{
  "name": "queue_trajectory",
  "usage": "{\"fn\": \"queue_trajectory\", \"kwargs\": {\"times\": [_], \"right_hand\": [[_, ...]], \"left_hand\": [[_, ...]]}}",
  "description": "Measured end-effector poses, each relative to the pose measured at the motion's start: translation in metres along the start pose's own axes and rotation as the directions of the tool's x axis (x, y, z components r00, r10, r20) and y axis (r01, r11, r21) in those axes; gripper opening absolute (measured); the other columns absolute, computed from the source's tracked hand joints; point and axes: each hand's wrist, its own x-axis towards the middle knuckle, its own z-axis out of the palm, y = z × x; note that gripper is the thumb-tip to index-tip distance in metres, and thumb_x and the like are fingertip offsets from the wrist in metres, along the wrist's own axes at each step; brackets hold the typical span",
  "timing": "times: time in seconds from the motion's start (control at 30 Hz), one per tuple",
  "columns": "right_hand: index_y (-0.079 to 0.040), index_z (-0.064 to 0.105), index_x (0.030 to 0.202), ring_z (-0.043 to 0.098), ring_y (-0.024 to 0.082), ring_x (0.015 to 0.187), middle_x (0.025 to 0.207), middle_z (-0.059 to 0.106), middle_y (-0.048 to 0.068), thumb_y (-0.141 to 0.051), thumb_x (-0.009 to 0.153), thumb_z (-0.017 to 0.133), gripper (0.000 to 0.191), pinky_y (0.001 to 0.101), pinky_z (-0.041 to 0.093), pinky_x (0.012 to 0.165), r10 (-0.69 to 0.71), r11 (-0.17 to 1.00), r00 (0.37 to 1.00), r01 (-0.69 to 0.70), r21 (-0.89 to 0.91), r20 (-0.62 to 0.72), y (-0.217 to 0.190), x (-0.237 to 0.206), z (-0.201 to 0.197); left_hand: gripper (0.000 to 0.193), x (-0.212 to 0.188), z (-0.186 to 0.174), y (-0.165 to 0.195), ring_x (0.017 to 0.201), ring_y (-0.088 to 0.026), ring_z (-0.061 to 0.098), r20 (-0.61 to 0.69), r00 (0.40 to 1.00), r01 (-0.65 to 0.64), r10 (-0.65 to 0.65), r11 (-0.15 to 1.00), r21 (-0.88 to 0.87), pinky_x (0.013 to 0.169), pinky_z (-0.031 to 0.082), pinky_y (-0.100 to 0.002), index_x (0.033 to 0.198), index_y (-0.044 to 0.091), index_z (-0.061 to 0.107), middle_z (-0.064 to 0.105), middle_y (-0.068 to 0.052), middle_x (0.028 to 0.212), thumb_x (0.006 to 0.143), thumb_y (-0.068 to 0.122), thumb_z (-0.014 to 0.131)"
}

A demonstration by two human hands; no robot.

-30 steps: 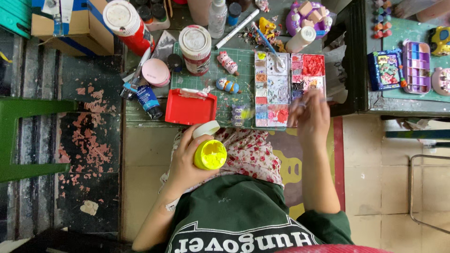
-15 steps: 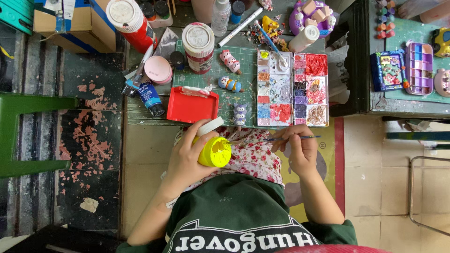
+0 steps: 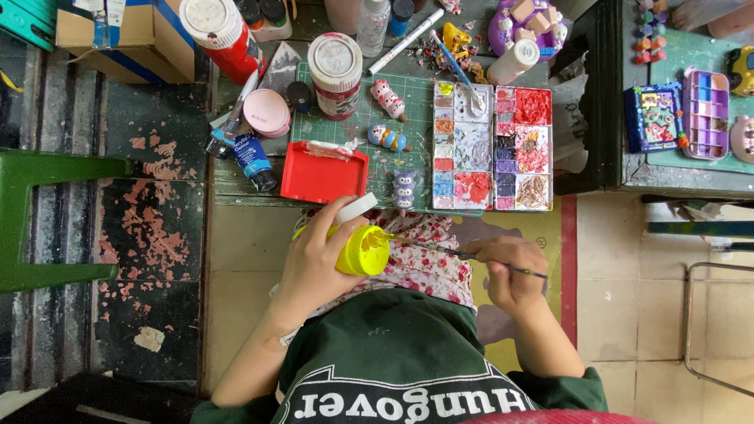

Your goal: The person paints small figurines using a white marker and a paintbrush. They first draw details on a blue figurine, then switch to a purple figurine, applying paint from a palette and dipping the brush into a container.

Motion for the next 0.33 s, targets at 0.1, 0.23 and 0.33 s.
{"fn": "queue_trajectory", "kwargs": {"times": [0.1,0.23,0.33], "right_hand": [[-0.002,0.05,0.102,0.071,0.025,0.07,0.083,0.066,0.012,-0.029,0.113,0.048,0.029,0.0339,0.059,0.06,0.174,0.963,0.966,-0.127,0.236,-0.192,0.009,-0.005,0.002],[-0.005,0.05,0.101,0.059,0.016,0.055,0.076,0.06,0.008,-0.026,0.117,0.046,0.027,0.0298,0.05,0.047,0.569,0.735,0.767,-0.312,0.602,-0.298,0.034,-0.009,0.013],[-0.006,0.053,0.098,0.057,0.013,0.053,0.07,0.057,0.007,-0.026,0.118,0.041,0.03,0.0267,0.047,0.043,0.693,0.564,0.697,-0.365,0.74,-0.184,0.051,-0.01,0.037]], "left_hand": [[0.072,-0.002,0.0,-0.002,0.125,-0.036,0.061,-0.004,1.0,0.014,-0.014,0.999,-0.04,0.101,0.052,-0.048,0.123,0.014,0.065,0.05,-0.013,0.147,0.058,0.026,0.095],[0.072,-0.004,0.002,-0.005,0.126,-0.038,0.06,-0.006,1.0,0.013,-0.013,0.996,-0.09,0.103,0.052,-0.048,0.123,0.013,0.064,0.05,-0.013,0.148,0.06,0.026,0.095],[0.072,-0.006,0.004,-0.005,0.127,-0.037,0.06,0.006,1.0,0.002,-0.001,0.991,-0.134,0.104,0.051,-0.048,0.125,0.015,0.064,0.05,-0.013,0.148,0.061,0.027,0.095]]}}
